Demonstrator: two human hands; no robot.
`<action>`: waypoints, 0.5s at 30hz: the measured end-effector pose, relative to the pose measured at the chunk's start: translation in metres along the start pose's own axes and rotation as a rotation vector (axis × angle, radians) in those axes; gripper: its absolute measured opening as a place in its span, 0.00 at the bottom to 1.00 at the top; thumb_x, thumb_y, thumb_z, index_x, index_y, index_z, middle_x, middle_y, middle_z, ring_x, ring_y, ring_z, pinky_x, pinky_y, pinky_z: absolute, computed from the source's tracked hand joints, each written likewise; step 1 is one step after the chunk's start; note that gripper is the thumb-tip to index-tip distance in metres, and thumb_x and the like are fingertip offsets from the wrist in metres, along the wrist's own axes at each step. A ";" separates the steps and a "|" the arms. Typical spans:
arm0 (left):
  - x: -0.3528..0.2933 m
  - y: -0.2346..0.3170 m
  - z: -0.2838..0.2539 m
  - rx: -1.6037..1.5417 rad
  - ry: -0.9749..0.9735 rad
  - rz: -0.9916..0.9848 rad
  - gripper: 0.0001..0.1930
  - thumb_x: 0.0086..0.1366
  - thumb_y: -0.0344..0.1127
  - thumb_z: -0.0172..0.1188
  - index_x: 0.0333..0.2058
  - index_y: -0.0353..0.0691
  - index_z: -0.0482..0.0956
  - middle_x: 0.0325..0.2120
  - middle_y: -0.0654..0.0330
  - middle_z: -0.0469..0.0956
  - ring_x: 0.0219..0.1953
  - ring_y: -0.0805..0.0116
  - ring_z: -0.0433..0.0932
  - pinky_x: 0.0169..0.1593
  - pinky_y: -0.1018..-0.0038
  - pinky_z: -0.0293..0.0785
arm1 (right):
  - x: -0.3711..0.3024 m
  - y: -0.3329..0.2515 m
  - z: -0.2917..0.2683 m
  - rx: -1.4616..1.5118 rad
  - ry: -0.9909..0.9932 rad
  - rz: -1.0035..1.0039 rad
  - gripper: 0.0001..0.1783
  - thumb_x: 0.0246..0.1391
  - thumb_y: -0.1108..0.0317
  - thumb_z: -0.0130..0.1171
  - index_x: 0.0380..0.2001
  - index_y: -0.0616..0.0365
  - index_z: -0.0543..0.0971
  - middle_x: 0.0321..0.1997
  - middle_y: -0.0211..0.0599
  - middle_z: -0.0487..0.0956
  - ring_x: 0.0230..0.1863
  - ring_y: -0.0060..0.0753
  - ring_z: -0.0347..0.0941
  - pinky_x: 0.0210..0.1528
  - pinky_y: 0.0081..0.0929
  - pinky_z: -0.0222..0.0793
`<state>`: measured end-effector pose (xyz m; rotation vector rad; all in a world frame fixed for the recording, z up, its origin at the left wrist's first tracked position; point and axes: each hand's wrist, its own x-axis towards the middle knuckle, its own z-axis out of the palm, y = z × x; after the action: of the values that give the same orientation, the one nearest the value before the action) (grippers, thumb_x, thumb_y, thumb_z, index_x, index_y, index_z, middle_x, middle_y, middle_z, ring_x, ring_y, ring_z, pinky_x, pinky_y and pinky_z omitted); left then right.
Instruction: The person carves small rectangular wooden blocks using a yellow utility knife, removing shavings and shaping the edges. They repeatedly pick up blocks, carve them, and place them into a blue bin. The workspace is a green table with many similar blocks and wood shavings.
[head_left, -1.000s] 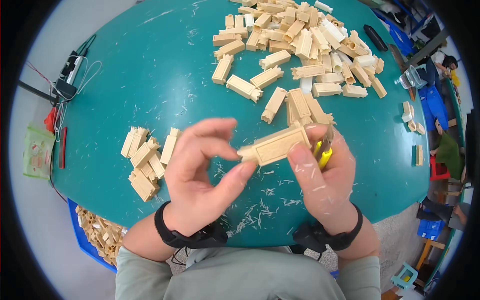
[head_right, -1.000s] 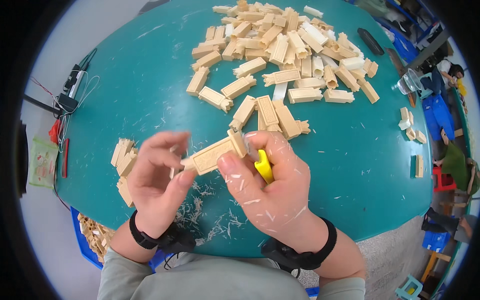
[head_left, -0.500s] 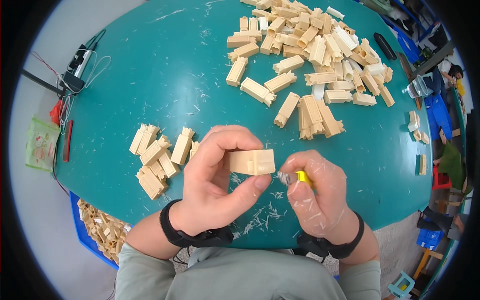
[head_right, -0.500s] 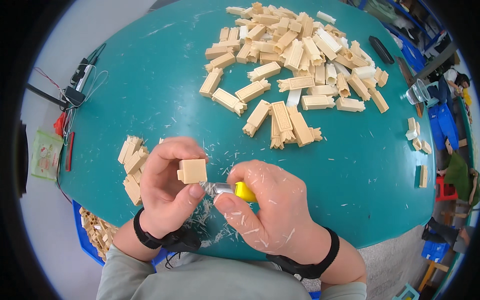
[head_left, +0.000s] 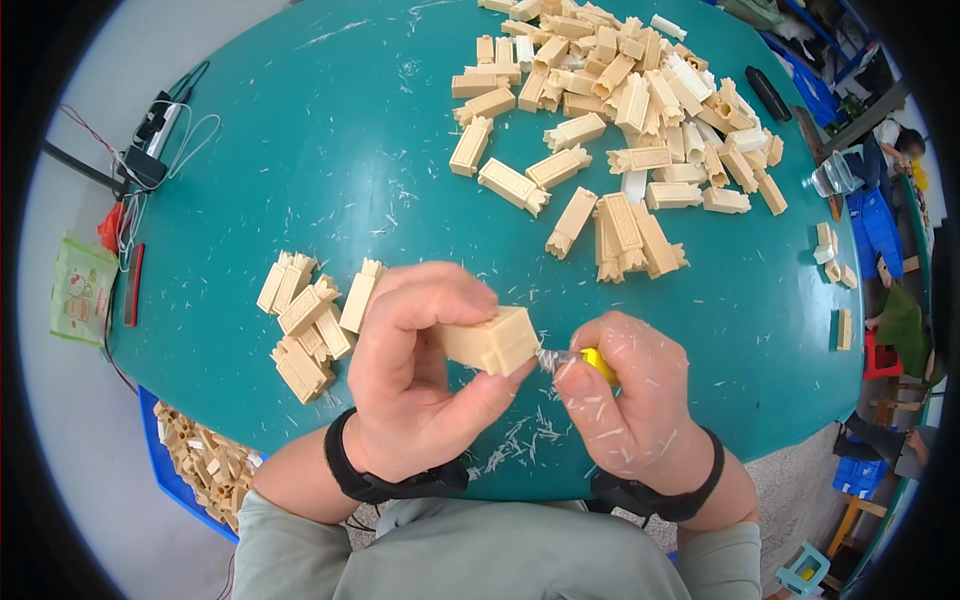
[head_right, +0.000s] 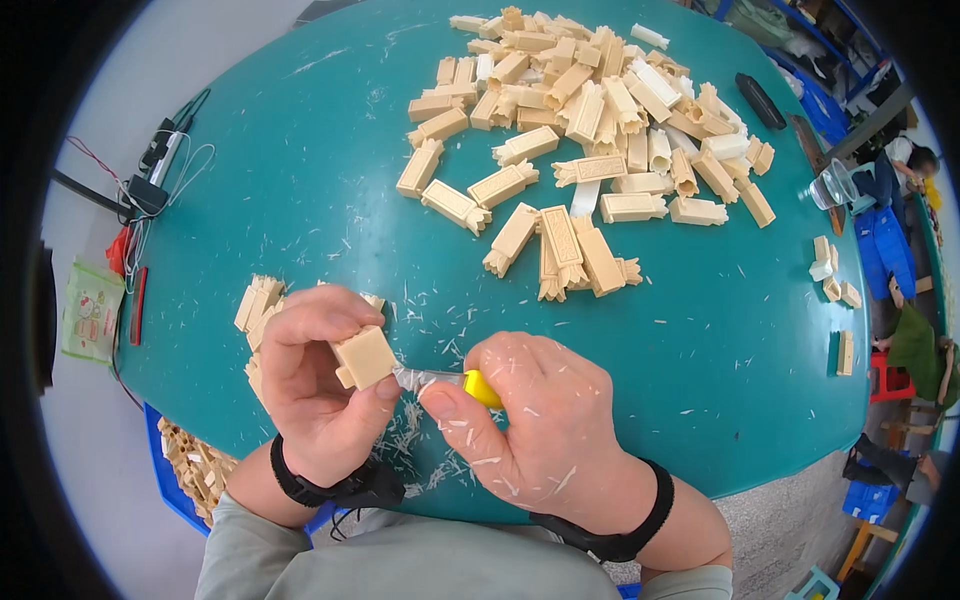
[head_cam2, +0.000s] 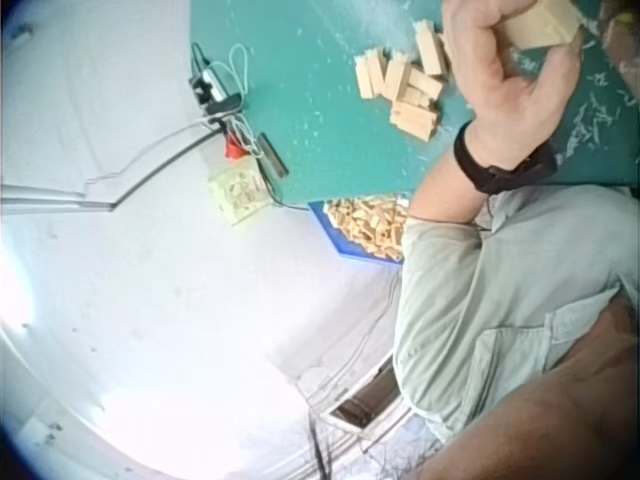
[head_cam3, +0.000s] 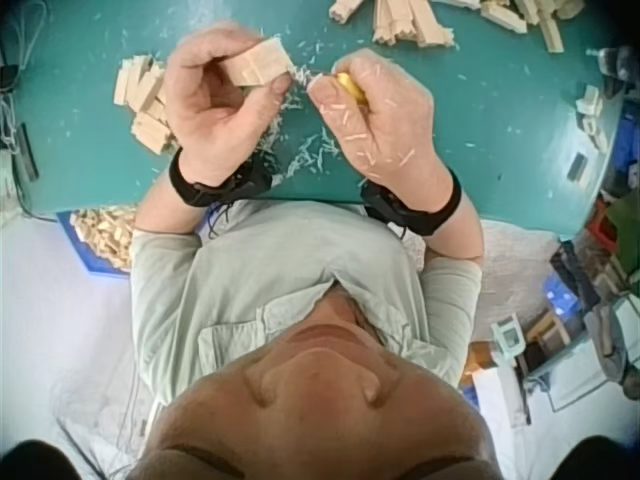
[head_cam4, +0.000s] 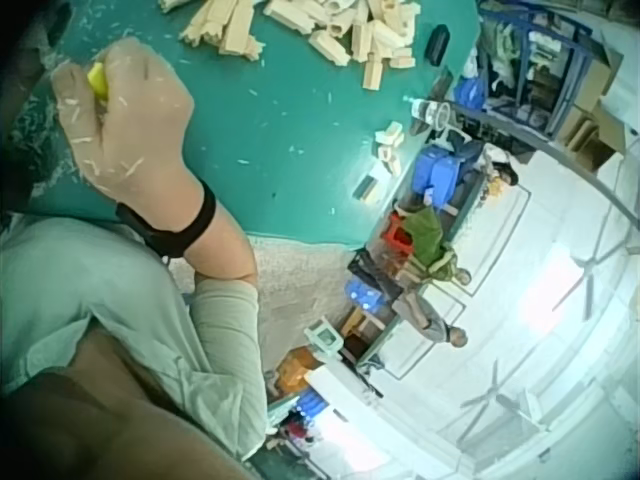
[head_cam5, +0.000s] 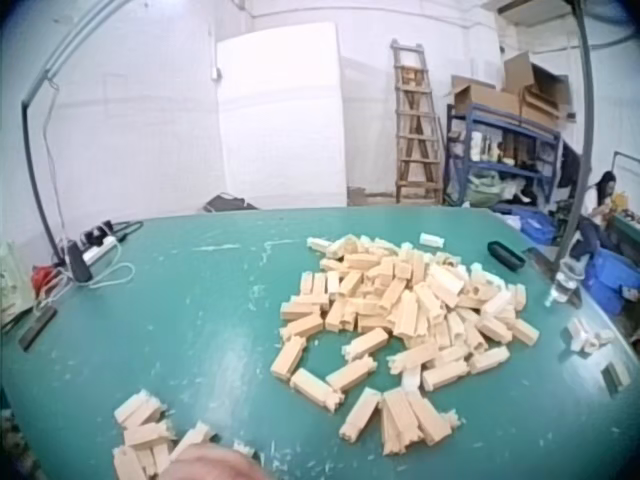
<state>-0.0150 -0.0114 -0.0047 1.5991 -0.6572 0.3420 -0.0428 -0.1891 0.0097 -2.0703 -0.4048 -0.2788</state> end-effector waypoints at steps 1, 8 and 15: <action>0.000 0.000 0.000 -0.005 -0.007 0.006 0.21 0.45 0.21 0.62 0.39 0.36 0.68 0.38 0.54 0.67 0.38 0.69 0.69 0.40 0.76 0.69 | 0.000 0.000 0.000 0.000 -0.004 -0.002 0.14 0.48 0.62 0.61 0.22 0.61 0.71 0.18 0.40 0.69 0.18 0.41 0.66 0.18 0.30 0.60; -0.001 0.000 -0.004 -0.085 -0.069 -0.036 0.19 0.49 0.21 0.60 0.41 0.35 0.66 0.40 0.53 0.65 0.38 0.70 0.70 0.40 0.77 0.71 | 0.003 0.001 0.000 -0.025 -0.002 -0.059 0.14 0.47 0.62 0.61 0.20 0.60 0.70 0.17 0.38 0.68 0.17 0.40 0.65 0.17 0.30 0.59; -0.001 0.000 -0.003 -0.113 -0.107 -0.059 0.20 0.49 0.18 0.58 0.41 0.35 0.65 0.40 0.53 0.65 0.38 0.71 0.71 0.41 0.77 0.71 | 0.004 0.002 -0.001 -0.056 0.004 -0.075 0.15 0.48 0.61 0.61 0.19 0.59 0.70 0.16 0.37 0.67 0.17 0.39 0.64 0.17 0.29 0.57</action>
<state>-0.0154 -0.0084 -0.0045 1.5332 -0.6973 0.1734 -0.0384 -0.1901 0.0098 -2.1118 -0.4781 -0.3429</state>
